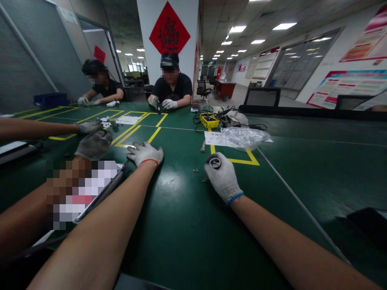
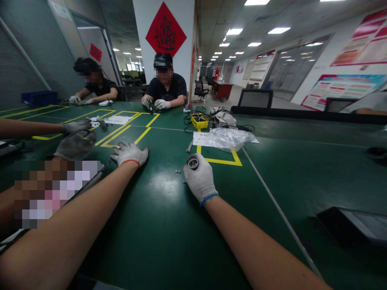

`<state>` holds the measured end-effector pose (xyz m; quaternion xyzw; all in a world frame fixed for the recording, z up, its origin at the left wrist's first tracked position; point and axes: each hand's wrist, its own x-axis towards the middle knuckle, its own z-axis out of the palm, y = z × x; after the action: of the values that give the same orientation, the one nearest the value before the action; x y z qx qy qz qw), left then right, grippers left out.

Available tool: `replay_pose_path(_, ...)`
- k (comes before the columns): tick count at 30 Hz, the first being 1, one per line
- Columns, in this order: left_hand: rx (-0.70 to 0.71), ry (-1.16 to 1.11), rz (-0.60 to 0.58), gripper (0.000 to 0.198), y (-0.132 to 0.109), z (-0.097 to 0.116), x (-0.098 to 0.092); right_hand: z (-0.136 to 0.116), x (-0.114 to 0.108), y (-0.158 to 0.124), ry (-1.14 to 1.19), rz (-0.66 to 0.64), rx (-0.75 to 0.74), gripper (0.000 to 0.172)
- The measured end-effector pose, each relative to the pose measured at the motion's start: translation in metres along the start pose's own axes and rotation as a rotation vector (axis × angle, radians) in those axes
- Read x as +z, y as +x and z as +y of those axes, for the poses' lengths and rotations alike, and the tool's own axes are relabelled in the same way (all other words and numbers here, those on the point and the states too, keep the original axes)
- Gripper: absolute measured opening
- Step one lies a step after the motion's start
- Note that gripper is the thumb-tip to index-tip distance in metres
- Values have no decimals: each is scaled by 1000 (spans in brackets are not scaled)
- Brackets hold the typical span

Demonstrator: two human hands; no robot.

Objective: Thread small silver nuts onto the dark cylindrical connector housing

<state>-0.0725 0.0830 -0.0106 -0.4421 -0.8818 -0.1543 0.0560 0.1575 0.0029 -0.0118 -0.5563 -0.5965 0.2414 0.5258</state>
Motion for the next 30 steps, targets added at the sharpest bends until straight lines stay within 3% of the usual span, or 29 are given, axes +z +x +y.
replay_pose_path(2,-74,-1,-28,79,12,5,4,0,-1,1,13,-9,13,9)
replay_pose_path(4,-31,-6,-38,81,20,8,5,1,-1,2,21,-15,37,10)
replay_pose_path(12,462,12,-207,66,22,1,0,5,2,7,110,89,116,10)
replay_pose_path(17,733,-33,-283,46,-3,1,-3,4,2,10,158,158,173,10)
replay_pose_path(21,902,-168,-334,49,-37,2,-5,4,4,11,171,172,163,10)
replay_pose_path(26,899,-534,-515,51,-70,1,-9,5,5,11,187,162,156,9)
replay_pose_path(30,776,-949,-749,50,-74,1,-9,6,5,12,176,147,141,9)
